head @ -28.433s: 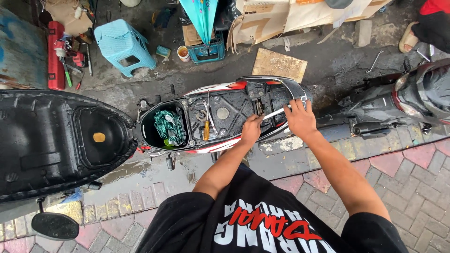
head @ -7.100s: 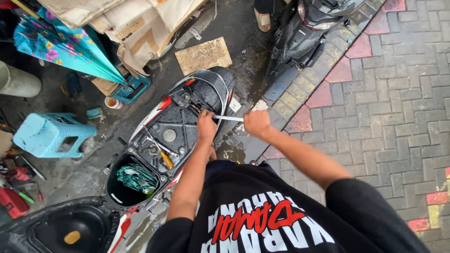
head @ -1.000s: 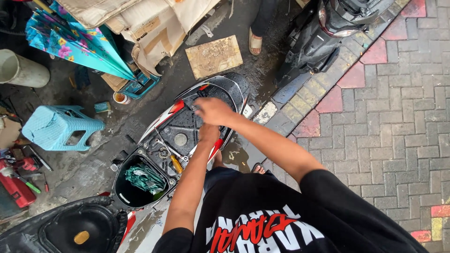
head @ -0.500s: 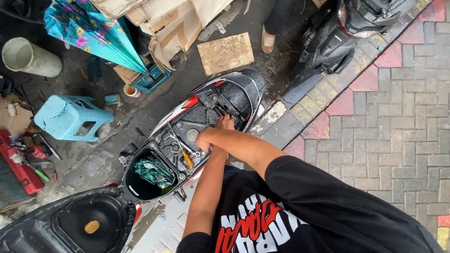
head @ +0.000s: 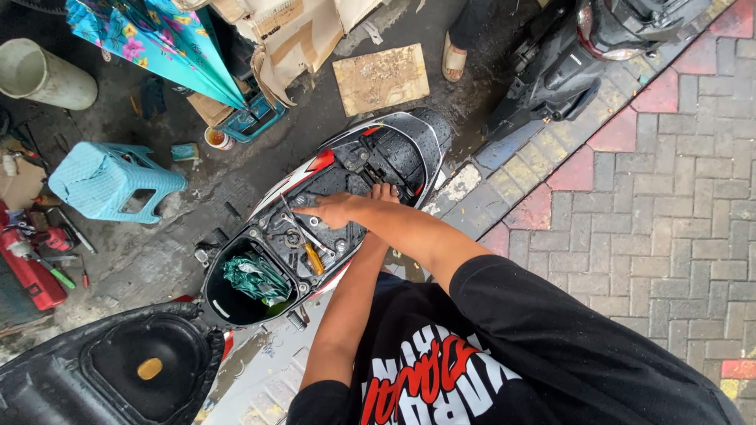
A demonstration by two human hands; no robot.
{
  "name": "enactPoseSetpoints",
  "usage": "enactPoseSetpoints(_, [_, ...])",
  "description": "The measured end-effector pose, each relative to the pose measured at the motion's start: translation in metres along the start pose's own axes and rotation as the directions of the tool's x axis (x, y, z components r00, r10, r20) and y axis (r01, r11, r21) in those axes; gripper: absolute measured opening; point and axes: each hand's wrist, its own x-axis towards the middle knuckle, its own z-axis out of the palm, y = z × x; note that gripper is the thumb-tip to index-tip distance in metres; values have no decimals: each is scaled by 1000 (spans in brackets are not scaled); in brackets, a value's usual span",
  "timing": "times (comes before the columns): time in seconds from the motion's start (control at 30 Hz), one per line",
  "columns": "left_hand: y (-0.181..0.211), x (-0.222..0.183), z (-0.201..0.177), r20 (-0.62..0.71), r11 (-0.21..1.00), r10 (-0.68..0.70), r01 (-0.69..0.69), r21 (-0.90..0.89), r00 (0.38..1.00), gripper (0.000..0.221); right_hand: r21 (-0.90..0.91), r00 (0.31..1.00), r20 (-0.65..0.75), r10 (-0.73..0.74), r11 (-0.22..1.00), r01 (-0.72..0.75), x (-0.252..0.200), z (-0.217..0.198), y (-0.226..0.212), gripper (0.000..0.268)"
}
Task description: Using a wrench to remove or tighten fasteners on a motorcycle under the seat area.
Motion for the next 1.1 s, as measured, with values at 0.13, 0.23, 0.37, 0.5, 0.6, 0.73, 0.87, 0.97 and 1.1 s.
enactPoseSetpoints(0.13, [11,-14,-14,-9,1000,-21,21,-1,1000,58,-26,989,-140,-40,999,37,18,2,21,92])
enactPoseSetpoints(0.23, [17,-28,-27,-22,998,-60,60,-10,998,60,-124,977,-209,-44,992,18,46,12,39,86])
enactPoseSetpoints(0.37, [10,-33,-25,-51,992,-124,123,-13,991,62,-269,931,-355,-80,963,-20,65,12,55,61])
enactPoseSetpoints(0.5, [8,-46,-8,-58,982,-191,190,-23,980,64,-454,671,-676,-305,889,-53,89,25,82,24])
enactPoseSetpoints(0.6, [8,-44,-2,-82,978,-210,208,-28,974,66,-600,551,-692,-467,796,-79,94,8,102,15])
enactPoseSetpoints(0.73, [7,-39,15,-117,980,-200,198,-30,973,69,-578,469,-743,-477,811,-92,92,-8,121,21])
enactPoseSetpoints(0.87, [17,-22,27,-117,987,-151,145,-63,981,69,-429,552,-789,-270,886,-179,108,-3,154,29])
enactPoseSetpoints(0.97, [13,-28,18,-96,988,-133,125,-91,986,66,-324,660,-742,-117,925,-200,105,-9,171,44])
enactPoseSetpoints(1.1, [11,-33,-13,-45,992,-102,98,-79,994,64,-216,640,-764,-82,967,-134,73,-25,183,36])
